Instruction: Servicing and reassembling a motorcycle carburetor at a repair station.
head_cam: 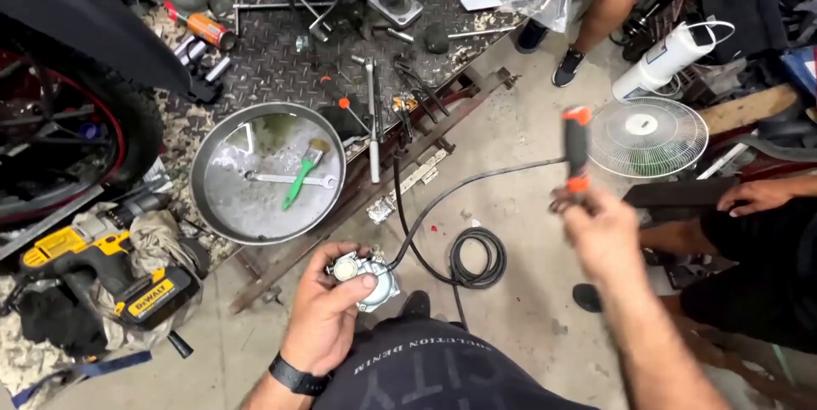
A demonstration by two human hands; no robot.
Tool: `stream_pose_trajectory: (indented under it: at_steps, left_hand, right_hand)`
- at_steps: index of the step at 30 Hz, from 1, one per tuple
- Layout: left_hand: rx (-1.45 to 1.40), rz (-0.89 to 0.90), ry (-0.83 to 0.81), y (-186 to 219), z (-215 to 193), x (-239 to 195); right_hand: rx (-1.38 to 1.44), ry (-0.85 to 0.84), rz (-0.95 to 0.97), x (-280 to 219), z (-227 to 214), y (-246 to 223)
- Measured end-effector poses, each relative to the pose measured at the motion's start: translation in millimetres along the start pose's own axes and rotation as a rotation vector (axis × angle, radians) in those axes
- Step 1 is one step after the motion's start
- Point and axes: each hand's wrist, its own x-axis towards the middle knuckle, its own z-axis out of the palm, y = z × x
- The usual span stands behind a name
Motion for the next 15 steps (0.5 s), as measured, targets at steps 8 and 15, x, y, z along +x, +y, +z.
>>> stream_pose_trajectory:
  at_steps: [8,15]
  left_hand:
    - [0.002,0.029,-0.038,-1.5,8.1,-8.5]
    - [0.052,-0.006,-0.130,10.3,24.9,-13.6]
  right_hand:
    - [0.631,-0.393,-0.417,-65.0,-7.0,-20.7]
    - [0.415,-0.547,-0.822,-95.5,25.9,-84.5]
